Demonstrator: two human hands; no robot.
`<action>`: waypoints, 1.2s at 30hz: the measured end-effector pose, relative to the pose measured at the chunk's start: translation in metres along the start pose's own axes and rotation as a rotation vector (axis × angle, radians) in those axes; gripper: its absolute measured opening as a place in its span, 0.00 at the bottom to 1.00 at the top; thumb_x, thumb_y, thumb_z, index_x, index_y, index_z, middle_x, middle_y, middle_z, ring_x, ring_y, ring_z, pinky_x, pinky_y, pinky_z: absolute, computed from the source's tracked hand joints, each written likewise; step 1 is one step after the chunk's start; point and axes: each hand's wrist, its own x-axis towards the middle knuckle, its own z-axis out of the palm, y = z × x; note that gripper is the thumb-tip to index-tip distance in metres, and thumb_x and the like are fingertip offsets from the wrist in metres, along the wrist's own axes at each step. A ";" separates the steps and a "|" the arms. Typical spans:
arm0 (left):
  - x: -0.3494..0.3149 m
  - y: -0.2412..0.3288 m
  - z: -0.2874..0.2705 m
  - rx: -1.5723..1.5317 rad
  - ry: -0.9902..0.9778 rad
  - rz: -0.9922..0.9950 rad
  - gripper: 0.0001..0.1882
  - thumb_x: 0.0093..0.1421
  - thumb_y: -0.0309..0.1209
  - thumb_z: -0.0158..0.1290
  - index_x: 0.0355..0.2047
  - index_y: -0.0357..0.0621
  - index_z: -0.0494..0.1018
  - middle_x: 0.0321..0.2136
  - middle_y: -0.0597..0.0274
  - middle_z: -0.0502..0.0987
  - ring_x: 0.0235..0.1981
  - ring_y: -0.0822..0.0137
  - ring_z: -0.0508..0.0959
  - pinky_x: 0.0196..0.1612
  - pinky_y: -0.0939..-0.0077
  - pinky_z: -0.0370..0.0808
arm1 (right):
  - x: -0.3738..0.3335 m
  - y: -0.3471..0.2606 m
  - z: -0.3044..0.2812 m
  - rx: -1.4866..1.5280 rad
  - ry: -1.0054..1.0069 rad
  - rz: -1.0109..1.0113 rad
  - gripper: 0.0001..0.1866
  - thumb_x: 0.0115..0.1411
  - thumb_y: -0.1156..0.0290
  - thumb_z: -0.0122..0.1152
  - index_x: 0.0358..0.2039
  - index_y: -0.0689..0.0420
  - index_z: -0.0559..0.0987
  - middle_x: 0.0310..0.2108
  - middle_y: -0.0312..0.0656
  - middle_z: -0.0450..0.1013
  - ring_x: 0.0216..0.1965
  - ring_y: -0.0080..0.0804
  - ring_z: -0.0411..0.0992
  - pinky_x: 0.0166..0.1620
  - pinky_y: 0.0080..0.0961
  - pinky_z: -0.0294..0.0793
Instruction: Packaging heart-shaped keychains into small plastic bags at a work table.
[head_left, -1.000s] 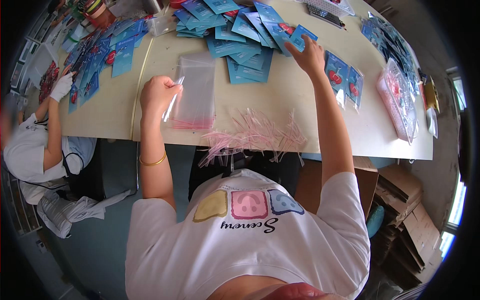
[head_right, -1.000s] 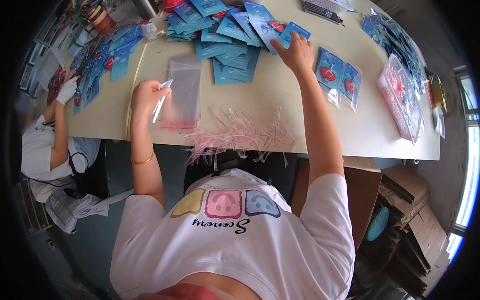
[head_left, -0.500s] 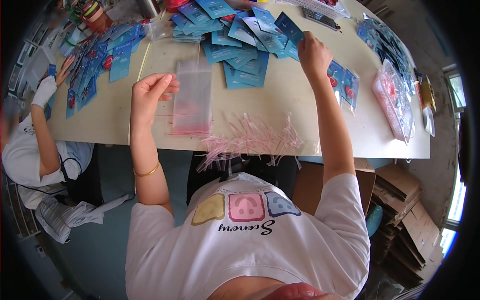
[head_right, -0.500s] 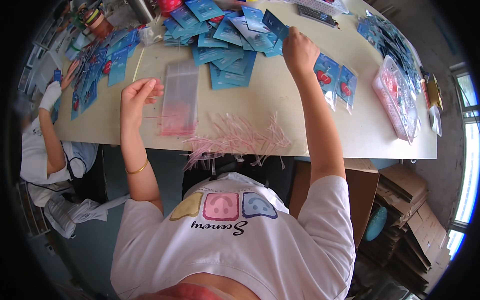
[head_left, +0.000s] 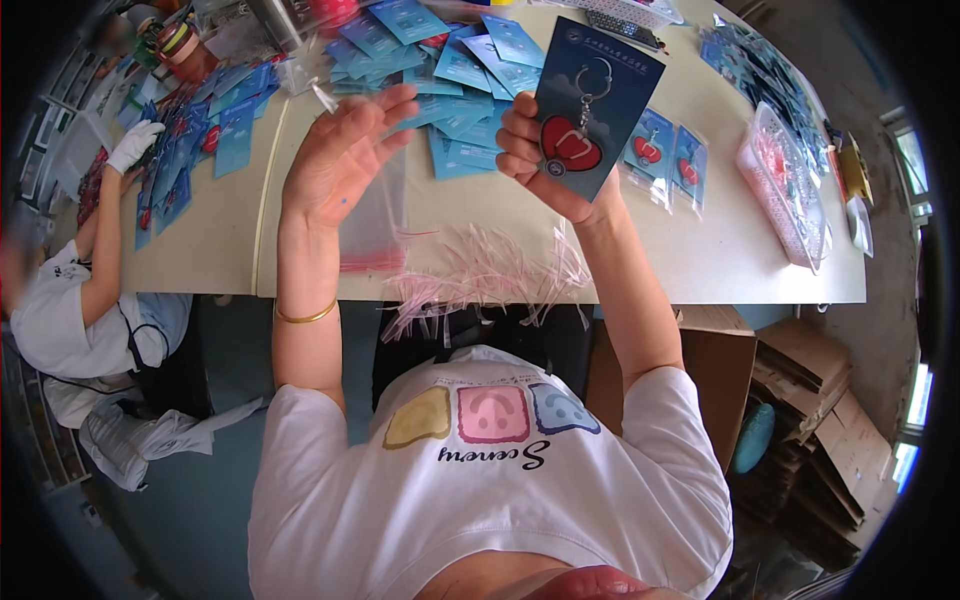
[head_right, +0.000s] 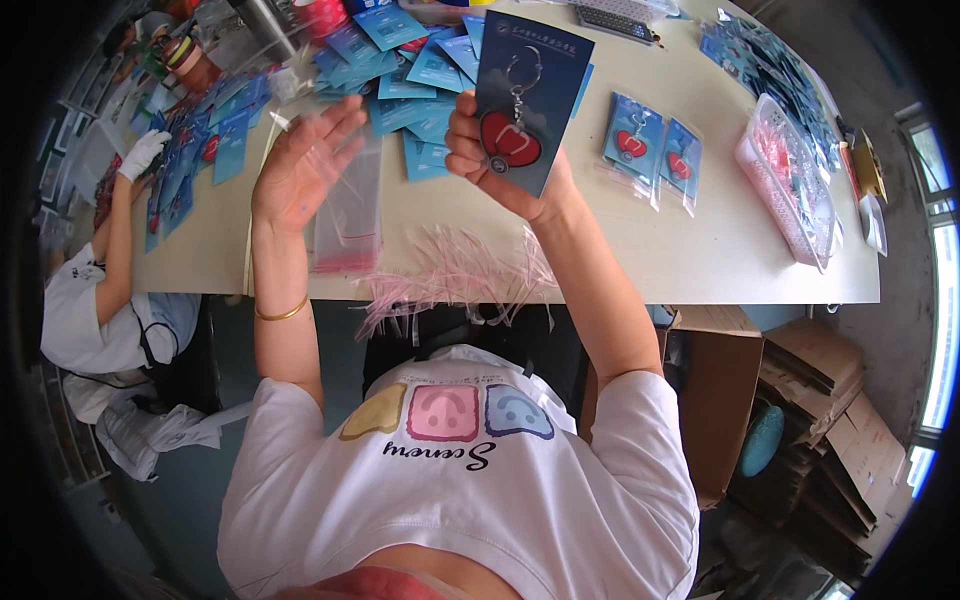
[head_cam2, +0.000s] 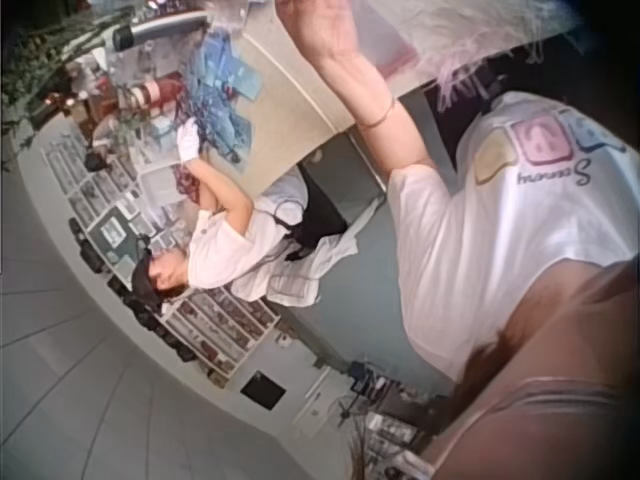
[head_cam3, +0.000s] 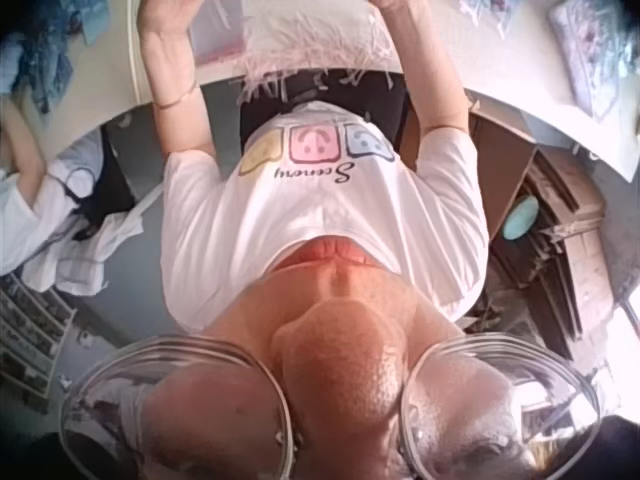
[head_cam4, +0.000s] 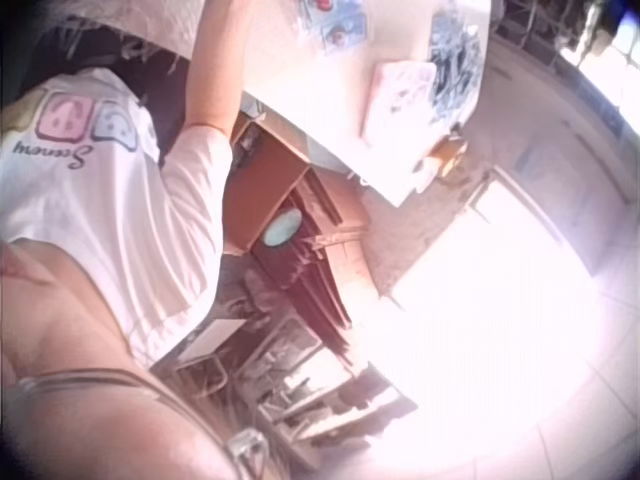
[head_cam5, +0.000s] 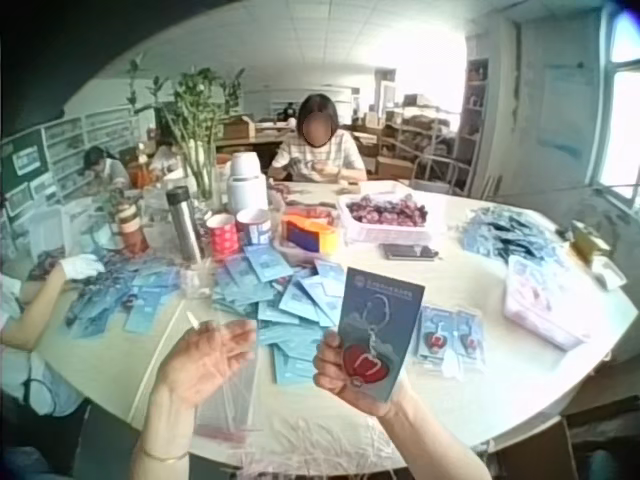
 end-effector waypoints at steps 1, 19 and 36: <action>0.007 -0.004 0.013 0.009 -0.039 0.038 0.06 0.56 0.31 0.57 0.33 0.44 0.77 0.39 0.56 0.78 0.39 0.67 0.78 0.43 0.71 0.75 | 0.002 0.008 0.002 0.006 -0.007 0.006 0.13 0.61 0.60 0.46 0.33 0.58 0.70 0.23 0.31 0.56 0.23 0.23 0.51 0.27 0.20 0.53; 0.024 -0.012 0.055 0.308 0.183 0.170 0.08 0.54 0.26 0.58 0.35 0.38 0.78 0.34 0.61 0.80 0.37 0.73 0.77 0.43 0.79 0.72 | -0.010 0.055 0.018 -0.973 0.386 -0.495 0.22 0.56 0.69 0.63 0.48 0.62 0.68 0.39 0.35 0.71 0.40 0.19 0.69 0.43 0.18 0.68; 0.028 0.010 0.044 -0.097 0.452 0.215 0.12 0.52 0.32 0.61 0.36 0.44 0.75 0.36 0.62 0.78 0.39 0.65 0.78 0.43 0.70 0.75 | -0.027 0.060 0.010 -1.152 0.343 -0.307 0.16 0.59 0.76 0.57 0.48 0.64 0.69 0.38 0.36 0.73 0.39 0.17 0.68 0.43 0.18 0.69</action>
